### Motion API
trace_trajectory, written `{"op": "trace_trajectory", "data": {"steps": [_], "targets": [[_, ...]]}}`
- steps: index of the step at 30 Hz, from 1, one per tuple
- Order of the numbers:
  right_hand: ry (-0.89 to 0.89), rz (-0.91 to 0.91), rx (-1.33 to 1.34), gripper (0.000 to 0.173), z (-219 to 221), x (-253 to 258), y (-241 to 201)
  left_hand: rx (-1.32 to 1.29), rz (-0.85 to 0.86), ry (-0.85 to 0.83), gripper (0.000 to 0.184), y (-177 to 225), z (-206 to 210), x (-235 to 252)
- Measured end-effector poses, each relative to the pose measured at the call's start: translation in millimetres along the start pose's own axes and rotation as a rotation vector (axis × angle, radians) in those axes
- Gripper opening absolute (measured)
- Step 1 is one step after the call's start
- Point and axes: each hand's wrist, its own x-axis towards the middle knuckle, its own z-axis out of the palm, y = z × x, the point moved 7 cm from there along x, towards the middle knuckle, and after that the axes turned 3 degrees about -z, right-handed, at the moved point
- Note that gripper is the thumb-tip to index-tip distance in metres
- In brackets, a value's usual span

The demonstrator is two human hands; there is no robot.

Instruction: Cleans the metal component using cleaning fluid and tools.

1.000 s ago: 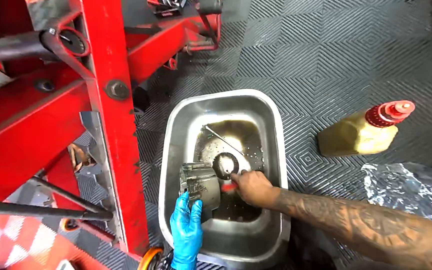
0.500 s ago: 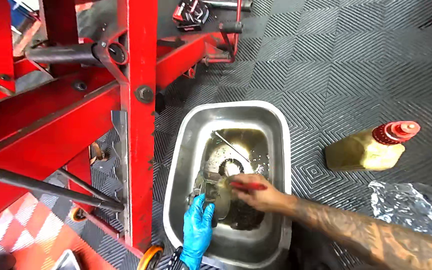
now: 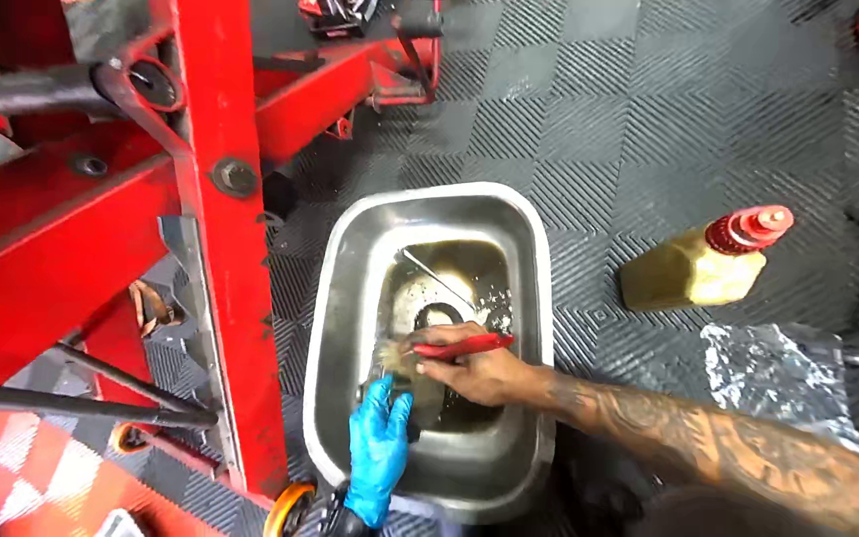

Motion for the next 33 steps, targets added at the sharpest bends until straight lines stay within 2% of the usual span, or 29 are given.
{"op": "trace_trajectory", "data": {"steps": [1,3,6,9,11,13,15,17,18,20,22,23,25,26,28,31,33], "targets": [[-0.031,0.001,-0.012,0.023,9,-7,1,0.0,-0.018,-0.002,0.028,-1,-2,-5],[-0.098,0.059,-0.205,0.025,-5,-6,17,0.0,-0.003,0.001,0.03,0,-1,0],[-0.148,0.283,-0.478,0.021,-31,3,36,-0.034,0.015,0.016,0.034,-4,-8,-7],[-0.274,0.345,-0.838,0.035,-26,5,64,-0.139,0.041,0.032,0.034,1,-12,-7],[-0.432,0.371,-0.934,0.033,-8,-10,76,-0.214,0.028,0.039,0.034,4,-17,-6],[-0.519,0.404,-0.855,0.024,-2,-19,68,-0.242,-0.012,0.018,0.034,4,-23,-5],[-0.307,0.397,-0.665,0.023,-19,-12,42,-0.266,-0.087,0.001,0.034,0,-26,-2],[-0.025,0.281,-0.372,0.02,-30,-2,1,-0.32,-0.159,-0.02,0.031,-4,-27,1],[0.016,0.201,-0.185,0.024,-26,4,-18,-0.345,-0.175,-0.039,0.03,-6,-26,3],[-0.091,0.049,0.043,0.029,-9,13,-30,-0.356,-0.169,-0.077,0.022,-5,-21,5],[-0.197,-0.001,-0.028,0.028,-8,19,-9,-0.323,-0.153,-0.108,0.025,-8,-20,4],[-0.197,-0.004,-0.108,0.026,-17,21,0,-0.298,-0.132,-0.113,0.027,-9,-21,1],[-0.171,0.002,-0.094,0.026,-27,18,-7,-0.305,-0.106,-0.098,0.029,-7,-22,-1],[-0.169,-0.013,-0.051,0.025,-22,14,-16,-0.314,-0.119,-0.088,0.03,-8,-23,-1],[-0.172,-0.018,-0.116,0.026,-12,11,-2,-0.338,-0.16,-0.082,0.03,-10,-27,-3],[-0.189,0.184,-0.451,0.024,-28,21,37,-0.372,-0.195,-0.075,0.031,-6,-27,2],[-0.243,0.301,-0.595,0.024,-23,17,37,-0.401,-0.31,-0.096,0.028,-3,-29,11]]}}
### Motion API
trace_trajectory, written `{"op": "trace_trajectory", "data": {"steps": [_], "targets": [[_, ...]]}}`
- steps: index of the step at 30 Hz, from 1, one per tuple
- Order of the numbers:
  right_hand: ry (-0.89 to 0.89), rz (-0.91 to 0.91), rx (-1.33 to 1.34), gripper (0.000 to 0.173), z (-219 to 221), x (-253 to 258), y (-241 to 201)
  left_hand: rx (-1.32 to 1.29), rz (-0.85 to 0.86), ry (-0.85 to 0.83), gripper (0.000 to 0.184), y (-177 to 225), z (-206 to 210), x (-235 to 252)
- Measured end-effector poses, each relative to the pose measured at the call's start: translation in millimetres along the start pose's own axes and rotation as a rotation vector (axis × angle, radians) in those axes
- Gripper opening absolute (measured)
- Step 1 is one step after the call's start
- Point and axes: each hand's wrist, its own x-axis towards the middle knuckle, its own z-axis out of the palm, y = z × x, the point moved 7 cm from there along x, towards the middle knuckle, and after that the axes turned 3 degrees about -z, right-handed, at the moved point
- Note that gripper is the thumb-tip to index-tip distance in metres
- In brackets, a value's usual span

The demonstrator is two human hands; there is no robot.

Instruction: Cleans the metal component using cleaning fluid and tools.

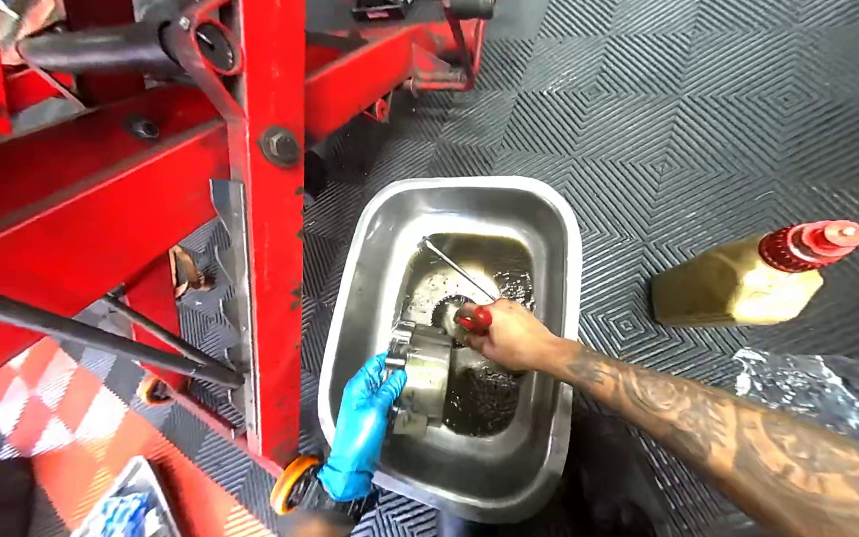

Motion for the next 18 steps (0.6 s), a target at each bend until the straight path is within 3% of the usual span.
{"op": "trace_trajectory", "data": {"steps": [3,5,7,10,13,16,18], "targets": [[-0.169,0.026,-0.275,0.031,36,-2,19,0.049,-0.226,-0.012,0.022,2,0,26],[-0.281,0.076,-0.285,0.032,39,-9,20,0.076,-0.316,-0.028,0.023,-3,0,43],[-0.101,0.076,-0.139,0.025,13,-15,13,0.062,-0.332,-0.008,0.023,-9,3,50],[0.225,0.062,0.294,0.023,-18,-27,-17,0.038,-0.265,0.085,0.027,-17,5,52],[0.17,-0.075,0.636,0.029,9,-17,-59,0.08,-0.204,0.14,0.032,-20,9,60],[0.021,-0.137,0.451,0.026,21,-3,-55,0.142,-0.205,0.158,0.034,-21,10,66],[0.082,-0.178,0.278,0.018,0,1,-63,0.162,-0.181,0.166,0.036,-20,13,64]]}}
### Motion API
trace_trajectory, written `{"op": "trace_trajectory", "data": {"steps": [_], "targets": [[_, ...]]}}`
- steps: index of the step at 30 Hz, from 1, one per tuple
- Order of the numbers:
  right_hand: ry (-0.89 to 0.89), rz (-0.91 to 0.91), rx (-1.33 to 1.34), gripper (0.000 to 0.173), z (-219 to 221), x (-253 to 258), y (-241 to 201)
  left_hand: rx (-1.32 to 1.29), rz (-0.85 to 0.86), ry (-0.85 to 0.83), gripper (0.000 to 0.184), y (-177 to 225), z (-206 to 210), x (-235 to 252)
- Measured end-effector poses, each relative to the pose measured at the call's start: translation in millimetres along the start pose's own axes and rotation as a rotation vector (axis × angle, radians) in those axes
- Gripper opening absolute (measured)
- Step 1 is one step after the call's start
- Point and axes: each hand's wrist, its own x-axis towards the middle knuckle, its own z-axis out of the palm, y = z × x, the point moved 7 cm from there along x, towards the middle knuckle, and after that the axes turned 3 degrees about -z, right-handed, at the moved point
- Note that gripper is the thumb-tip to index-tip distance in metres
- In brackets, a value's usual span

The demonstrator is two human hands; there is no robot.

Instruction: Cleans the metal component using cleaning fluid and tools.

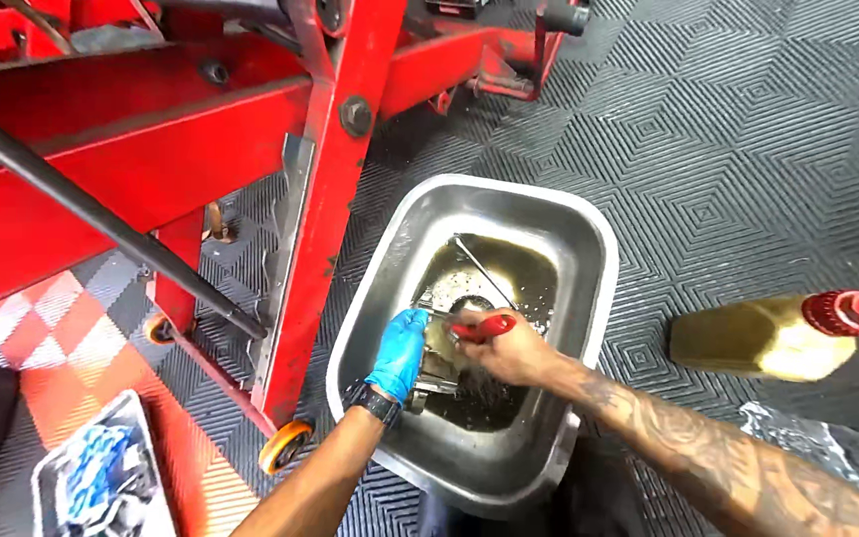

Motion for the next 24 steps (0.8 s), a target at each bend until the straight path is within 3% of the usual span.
{"op": "trace_trajectory", "data": {"steps": [2,5,7,10,12,15,18,22,24], "targets": [[0.104,-0.083,0.027,0.021,-2,1,-17,-0.001,0.056,0.0,0.038,4,5,-9],[-0.007,-0.043,0.059,0.023,12,-13,4,0.003,0.055,0.008,0.046,3,3,-17],[-0.066,0.0,-0.129,0.02,-6,-17,12,-0.029,0.025,0.026,0.044,1,0,-9],[0.051,0.036,-0.389,0.021,-35,-24,13,0.031,0.038,0.039,0.041,-1,-5,1],[-0.074,0.147,-0.56,0.026,-17,-25,40,0.176,0.078,0.021,0.039,1,-10,5],[-0.44,0.198,-0.64,0.03,37,-45,77,0.317,0.112,-0.025,0.039,8,-11,10],[-0.684,0.229,-0.596,0.023,44,-59,68,0.183,0.073,-0.062,0.037,6,-8,11],[-0.465,0.157,-0.759,0.024,16,-30,74,0.05,0.045,-0.096,0.035,5,-6,7],[-0.551,0.153,-0.735,0.027,28,-30,77,0.01,0.037,-0.128,0.035,7,-8,7]]}}
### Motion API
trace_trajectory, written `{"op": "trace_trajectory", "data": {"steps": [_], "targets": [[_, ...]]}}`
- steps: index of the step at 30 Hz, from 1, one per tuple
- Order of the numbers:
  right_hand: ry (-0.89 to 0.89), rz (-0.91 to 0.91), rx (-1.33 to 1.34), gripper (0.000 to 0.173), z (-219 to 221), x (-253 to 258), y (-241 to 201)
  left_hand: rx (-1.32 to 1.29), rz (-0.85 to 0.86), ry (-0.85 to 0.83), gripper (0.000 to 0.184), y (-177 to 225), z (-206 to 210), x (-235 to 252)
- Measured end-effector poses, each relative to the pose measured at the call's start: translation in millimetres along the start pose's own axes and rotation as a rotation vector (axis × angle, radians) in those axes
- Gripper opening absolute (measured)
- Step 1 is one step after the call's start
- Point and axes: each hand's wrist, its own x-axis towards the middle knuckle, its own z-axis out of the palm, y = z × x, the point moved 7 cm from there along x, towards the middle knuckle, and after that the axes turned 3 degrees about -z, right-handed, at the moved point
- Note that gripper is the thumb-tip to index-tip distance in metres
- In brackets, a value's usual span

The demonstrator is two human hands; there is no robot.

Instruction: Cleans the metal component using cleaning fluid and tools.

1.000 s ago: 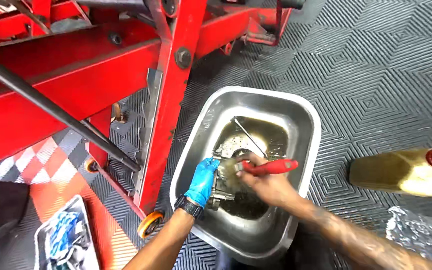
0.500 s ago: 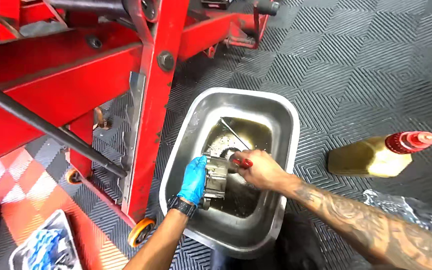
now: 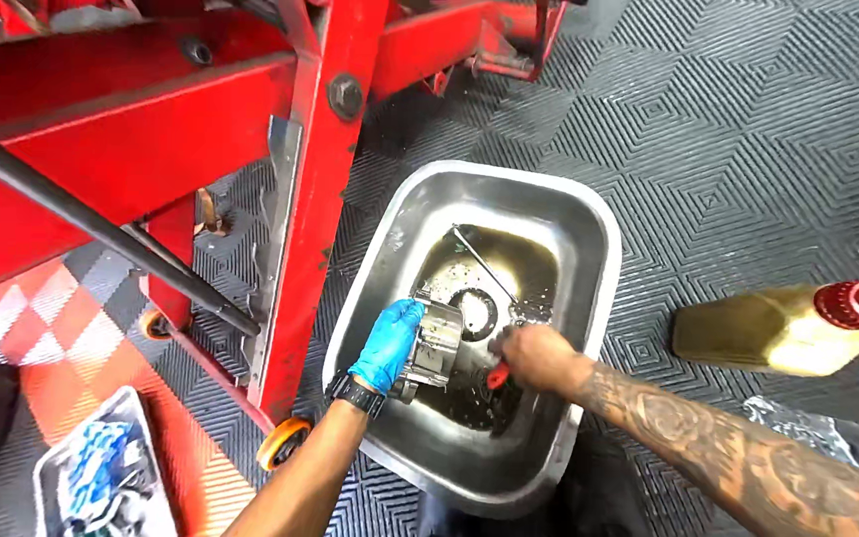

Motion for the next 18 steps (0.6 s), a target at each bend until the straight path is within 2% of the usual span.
{"op": "trace_trajectory", "data": {"steps": [2,3,6,8,11,13,15,18], "targets": [[-0.128,-0.037,0.109,0.025,11,-4,-11,-0.006,-0.007,-0.031,0.037,-1,-3,-4],[-0.08,-0.014,0.173,0.025,6,-8,-9,-0.006,-0.018,-0.032,0.037,-2,-3,-8],[0.399,0.029,0.503,0.029,-44,-26,8,-0.042,-0.02,0.04,0.037,-6,-2,-21],[0.589,-0.075,0.772,0.027,-75,-32,-9,-0.084,0.0,0.082,0.036,-7,-1,-19],[0.582,-0.234,0.984,0.027,-71,-12,-48,-0.106,0.056,0.164,0.036,-9,-2,-17],[0.546,-0.176,0.919,0.027,-51,-5,-45,-0.158,0.031,0.205,0.038,-6,-7,-17],[0.515,-0.082,0.873,0.028,-56,-7,-34,-0.184,0.037,0.228,0.038,-4,-7,-16],[0.648,-0.087,1.015,0.029,-72,-3,-37,-0.222,0.037,0.249,0.036,-8,-3,-16]]}}
